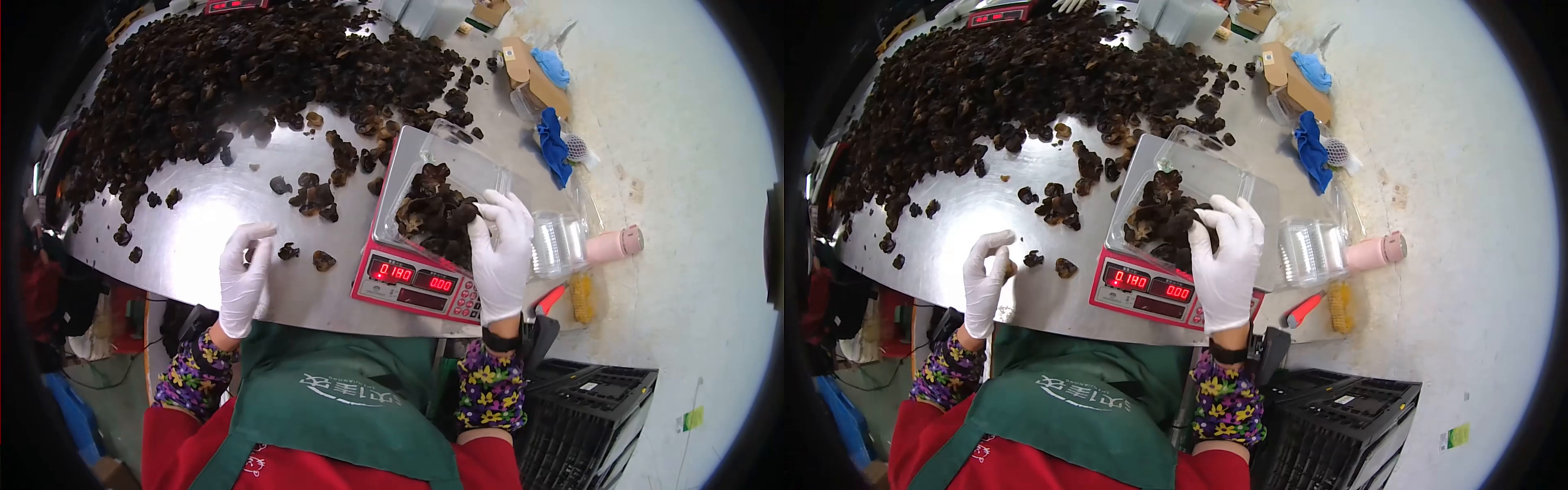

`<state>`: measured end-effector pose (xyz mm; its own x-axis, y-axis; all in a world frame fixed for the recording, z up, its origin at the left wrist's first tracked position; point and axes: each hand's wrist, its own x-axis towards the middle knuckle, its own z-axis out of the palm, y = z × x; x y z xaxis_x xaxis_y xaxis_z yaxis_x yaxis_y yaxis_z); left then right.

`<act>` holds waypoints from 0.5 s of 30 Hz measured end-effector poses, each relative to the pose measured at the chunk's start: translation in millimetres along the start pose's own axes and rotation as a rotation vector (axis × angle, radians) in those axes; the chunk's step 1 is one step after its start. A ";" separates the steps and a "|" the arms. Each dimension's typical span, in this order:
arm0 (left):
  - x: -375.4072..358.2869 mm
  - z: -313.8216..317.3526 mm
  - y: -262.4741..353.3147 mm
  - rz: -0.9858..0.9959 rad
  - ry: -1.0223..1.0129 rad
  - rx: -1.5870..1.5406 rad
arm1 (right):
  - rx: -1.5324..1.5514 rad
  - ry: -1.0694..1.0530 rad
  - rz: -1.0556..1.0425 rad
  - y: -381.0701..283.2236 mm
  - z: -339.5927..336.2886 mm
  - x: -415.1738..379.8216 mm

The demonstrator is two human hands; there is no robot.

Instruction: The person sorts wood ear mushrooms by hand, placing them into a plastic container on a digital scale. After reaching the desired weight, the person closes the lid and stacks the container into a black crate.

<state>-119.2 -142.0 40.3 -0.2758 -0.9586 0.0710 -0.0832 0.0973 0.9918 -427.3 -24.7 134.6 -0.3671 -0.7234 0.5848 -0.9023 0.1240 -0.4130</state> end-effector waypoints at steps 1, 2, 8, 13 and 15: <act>-2.8 14.6 7.5 -0.005 -0.019 -0.131 | 0.031 -0.005 -0.016 -6.7 -2.0 -2.3; -4.5 22.5 9.0 0.094 -0.090 -0.060 | 0.049 -0.002 -0.044 -24.3 -5.7 -4.6; -30.1 45.2 42.3 0.338 -0.346 -0.110 | 0.162 -0.261 -0.328 -88.6 40.6 -60.2; -54.6 -32.7 4.0 -0.085 0.194 0.175 | 0.337 -0.419 -0.170 -74.6 47.6 -93.1; -61.9 -96.7 -29.5 -0.039 0.456 0.616 | 0.363 -0.451 -0.146 -60.9 54.7 -110.2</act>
<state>-7.1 -111.5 16.9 0.1497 -0.9668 0.2070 -0.6404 0.0647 0.7653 -319.6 10.4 57.1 -0.0407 -0.9425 0.3317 -0.7723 -0.1810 -0.6090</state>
